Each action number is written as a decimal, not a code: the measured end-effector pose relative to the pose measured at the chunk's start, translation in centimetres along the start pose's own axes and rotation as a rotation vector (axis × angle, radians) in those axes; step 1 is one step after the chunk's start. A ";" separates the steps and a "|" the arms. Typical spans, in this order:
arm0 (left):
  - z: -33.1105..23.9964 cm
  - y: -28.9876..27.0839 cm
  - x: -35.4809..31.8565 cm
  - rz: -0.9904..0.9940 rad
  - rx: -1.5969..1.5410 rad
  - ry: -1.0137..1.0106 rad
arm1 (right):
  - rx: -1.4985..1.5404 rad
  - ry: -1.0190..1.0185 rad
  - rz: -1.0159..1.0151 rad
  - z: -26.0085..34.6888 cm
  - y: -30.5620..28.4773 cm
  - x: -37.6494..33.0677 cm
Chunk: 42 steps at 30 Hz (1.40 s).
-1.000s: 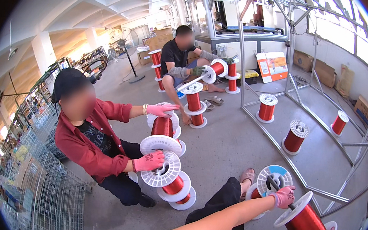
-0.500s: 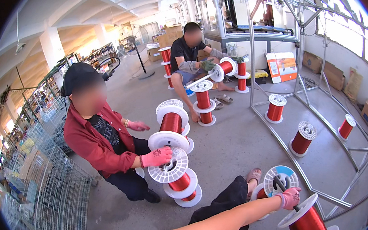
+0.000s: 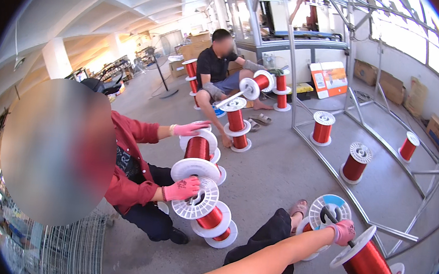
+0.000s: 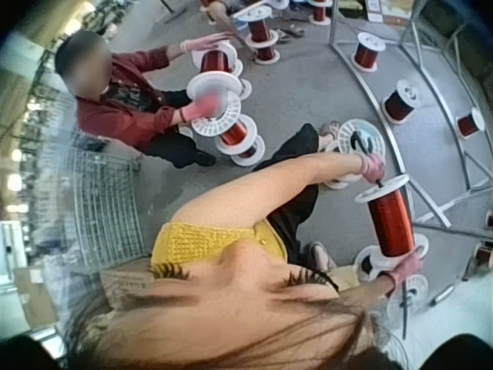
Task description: The person rotates a red wire spool on a metal rod by hand, sliding it along the rod and adjusting its position. The hands move the spool while sitting on the floor in a workshop area.
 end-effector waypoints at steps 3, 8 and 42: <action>0.7 0.4 0.3 -0.048 0.044 0.070 | 0.253 -0.071 0.073 -4.8 3.6 4.4; -0.4 -0.6 1.3 -0.121 0.018 0.120 | -0.303 -0.237 0.012 -6.1 3.7 3.6; 1.2 1.5 1.1 0.153 0.047 0.135 | 0.575 0.120 -0.377 -9.7 1.8 -5.1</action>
Point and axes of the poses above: each hand's wrist, its own x-axis towards the middle knuckle, its own y-axis out of the palm, z = x × y, the point moved 5 cm from there along x, towards the middle knuckle, and after that the axes turned 4 degrees about -x, right-handed, at the moved point
